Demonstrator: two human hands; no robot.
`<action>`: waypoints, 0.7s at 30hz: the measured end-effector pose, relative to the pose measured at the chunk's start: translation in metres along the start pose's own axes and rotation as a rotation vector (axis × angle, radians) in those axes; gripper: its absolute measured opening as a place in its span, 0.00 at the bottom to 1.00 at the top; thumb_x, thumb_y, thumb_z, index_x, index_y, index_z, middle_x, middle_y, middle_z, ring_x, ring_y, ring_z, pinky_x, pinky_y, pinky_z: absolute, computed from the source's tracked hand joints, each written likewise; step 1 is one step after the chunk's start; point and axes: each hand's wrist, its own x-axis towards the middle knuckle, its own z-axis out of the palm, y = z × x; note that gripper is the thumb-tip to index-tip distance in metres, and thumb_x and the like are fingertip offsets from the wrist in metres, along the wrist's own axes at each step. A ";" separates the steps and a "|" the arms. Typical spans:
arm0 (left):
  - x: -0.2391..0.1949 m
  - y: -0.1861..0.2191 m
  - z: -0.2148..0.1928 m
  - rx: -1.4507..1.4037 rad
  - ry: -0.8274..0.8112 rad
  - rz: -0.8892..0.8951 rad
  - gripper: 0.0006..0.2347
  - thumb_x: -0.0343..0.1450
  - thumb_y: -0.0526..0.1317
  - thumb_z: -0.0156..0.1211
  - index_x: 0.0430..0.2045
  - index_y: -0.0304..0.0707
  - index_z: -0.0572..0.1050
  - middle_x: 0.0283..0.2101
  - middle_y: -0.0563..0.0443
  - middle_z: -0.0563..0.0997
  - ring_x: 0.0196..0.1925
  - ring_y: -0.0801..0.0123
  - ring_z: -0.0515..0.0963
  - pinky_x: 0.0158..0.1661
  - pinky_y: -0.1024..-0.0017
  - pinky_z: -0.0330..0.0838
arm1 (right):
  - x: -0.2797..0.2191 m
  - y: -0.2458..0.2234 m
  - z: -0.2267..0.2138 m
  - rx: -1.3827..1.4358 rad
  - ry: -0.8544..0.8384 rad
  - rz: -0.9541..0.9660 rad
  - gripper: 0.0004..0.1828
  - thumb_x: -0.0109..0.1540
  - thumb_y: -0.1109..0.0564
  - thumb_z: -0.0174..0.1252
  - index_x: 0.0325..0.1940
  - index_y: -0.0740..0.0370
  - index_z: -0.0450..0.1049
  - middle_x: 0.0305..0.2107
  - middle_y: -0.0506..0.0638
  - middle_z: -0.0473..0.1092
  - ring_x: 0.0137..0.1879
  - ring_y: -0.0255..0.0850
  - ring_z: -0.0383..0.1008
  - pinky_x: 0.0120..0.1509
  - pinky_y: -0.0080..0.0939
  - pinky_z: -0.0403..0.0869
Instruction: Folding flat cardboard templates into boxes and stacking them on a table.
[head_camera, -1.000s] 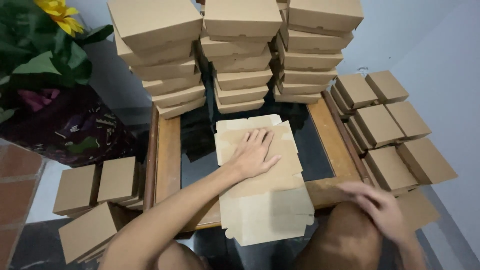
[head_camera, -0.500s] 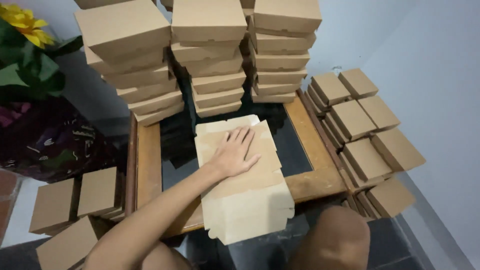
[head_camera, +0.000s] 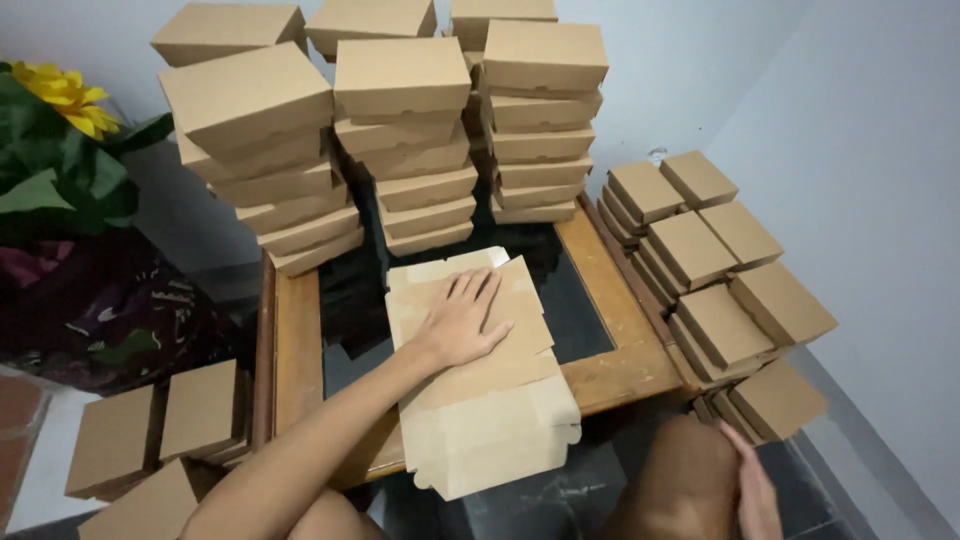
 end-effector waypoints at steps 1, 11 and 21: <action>-0.001 0.001 -0.002 -0.026 -0.018 -0.008 0.34 0.73 0.61 0.42 0.69 0.33 0.57 0.70 0.38 0.60 0.75 0.54 0.54 0.70 0.54 0.45 | 0.035 -0.047 0.009 -0.017 -0.006 -0.028 0.27 0.69 0.47 0.37 0.73 0.46 0.63 0.69 0.51 0.62 0.77 0.53 0.54 0.78 0.66 0.55; -0.007 0.009 -0.023 -0.196 -0.110 -0.097 0.41 0.70 0.60 0.47 0.70 0.23 0.50 0.74 0.31 0.52 0.78 0.48 0.49 0.74 0.54 0.43 | 0.176 -0.266 0.198 -0.512 -0.201 -1.060 0.23 0.69 0.50 0.49 0.69 0.54 0.66 0.64 0.48 0.66 0.70 0.46 0.65 0.70 0.52 0.65; -0.003 0.012 -0.025 -0.213 -0.076 -0.086 0.51 0.65 0.72 0.46 0.70 0.19 0.49 0.75 0.30 0.50 0.78 0.49 0.46 0.75 0.58 0.39 | 0.206 -0.281 0.231 -0.544 -0.560 -0.840 0.29 0.72 0.45 0.38 0.74 0.59 0.60 0.72 0.53 0.56 0.79 0.50 0.49 0.78 0.63 0.51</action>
